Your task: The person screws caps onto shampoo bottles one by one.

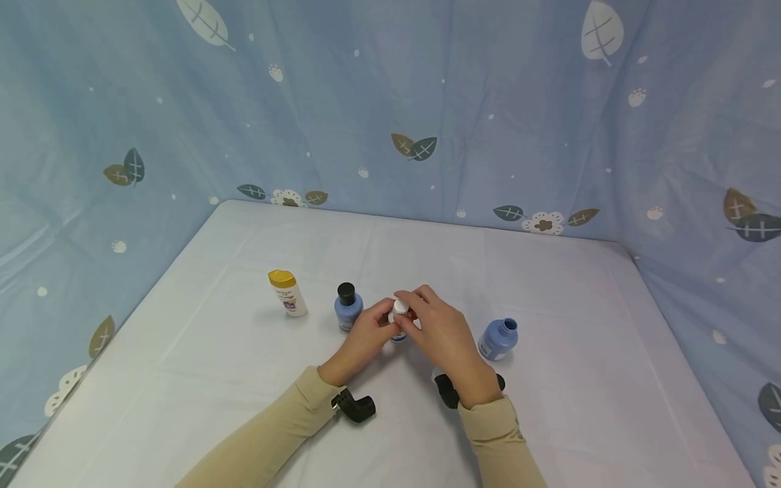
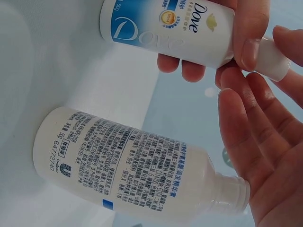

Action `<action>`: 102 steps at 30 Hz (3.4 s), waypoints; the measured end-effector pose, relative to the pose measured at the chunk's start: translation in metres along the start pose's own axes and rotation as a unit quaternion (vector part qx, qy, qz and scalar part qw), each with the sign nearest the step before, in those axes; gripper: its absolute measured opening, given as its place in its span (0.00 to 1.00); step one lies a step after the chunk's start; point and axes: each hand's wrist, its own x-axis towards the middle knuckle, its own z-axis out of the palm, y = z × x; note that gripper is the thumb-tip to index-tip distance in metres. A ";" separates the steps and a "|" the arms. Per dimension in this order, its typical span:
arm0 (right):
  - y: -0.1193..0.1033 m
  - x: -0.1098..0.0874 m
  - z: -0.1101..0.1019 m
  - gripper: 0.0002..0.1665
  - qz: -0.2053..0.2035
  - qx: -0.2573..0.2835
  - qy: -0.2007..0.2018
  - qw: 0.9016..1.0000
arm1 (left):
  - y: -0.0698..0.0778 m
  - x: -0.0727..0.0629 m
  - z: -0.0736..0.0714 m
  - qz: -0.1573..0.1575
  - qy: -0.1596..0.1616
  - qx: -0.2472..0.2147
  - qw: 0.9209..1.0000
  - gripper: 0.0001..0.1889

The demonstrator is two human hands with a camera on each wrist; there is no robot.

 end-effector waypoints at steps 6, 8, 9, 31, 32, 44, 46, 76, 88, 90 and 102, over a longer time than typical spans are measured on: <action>0.001 0.001 0.000 0.23 -0.019 -0.009 0.008 1.000 | -0.002 0.001 0.000 0.005 0.002 0.001 1.000 0.05; 0.002 0.000 0.001 0.22 -0.026 -0.011 0.007 1.000 | -0.004 0.001 0.001 0.012 0.003 -0.004 1.000 0.06; 0.002 0.000 0.001 0.22 -0.028 -0.012 0.007 1.000 | -0.008 0.003 0.001 0.011 0.003 -0.007 1.000 0.05; 0.003 -0.001 0.001 0.20 -0.031 -0.009 0.008 0.999 | -0.037 0.011 0.008 -0.001 0.003 -0.014 1.000 0.04; 0.004 -0.001 0.001 0.20 -0.031 -0.010 0.008 0.999 | -0.036 0.011 0.008 -0.001 0.004 -0.014 1.000 0.04; 0.005 0.000 0.002 0.20 -0.030 -0.011 0.008 0.999 | -0.036 0.010 0.008 0.000 0.003 -0.006 1.000 0.03; 0.004 -0.001 0.001 0.20 -0.029 -0.013 0.007 0.999 | -0.036 0.010 0.008 -0.001 0.002 -0.010 1.000 0.04; 0.004 -0.001 0.002 0.20 -0.024 -0.008 0.012 1.000 | -0.037 0.010 0.007 -0.001 -0.001 -0.009 1.000 0.03; 0.001 0.000 0.003 0.19 0.002 0.001 0.008 1.000 | -0.038 0.011 0.008 0.004 -0.001 -0.004 1.000 0.03; 0.001 0.000 0.003 0.20 0.002 0.001 0.009 1.000 | -0.038 0.011 0.008 0.006 0.000 0.001 1.000 0.03; 0.002 -0.001 0.002 0.23 -0.014 -0.009 0.006 1.000 | -0.038 0.011 0.008 0.005 -0.001 -0.001 1.000 0.04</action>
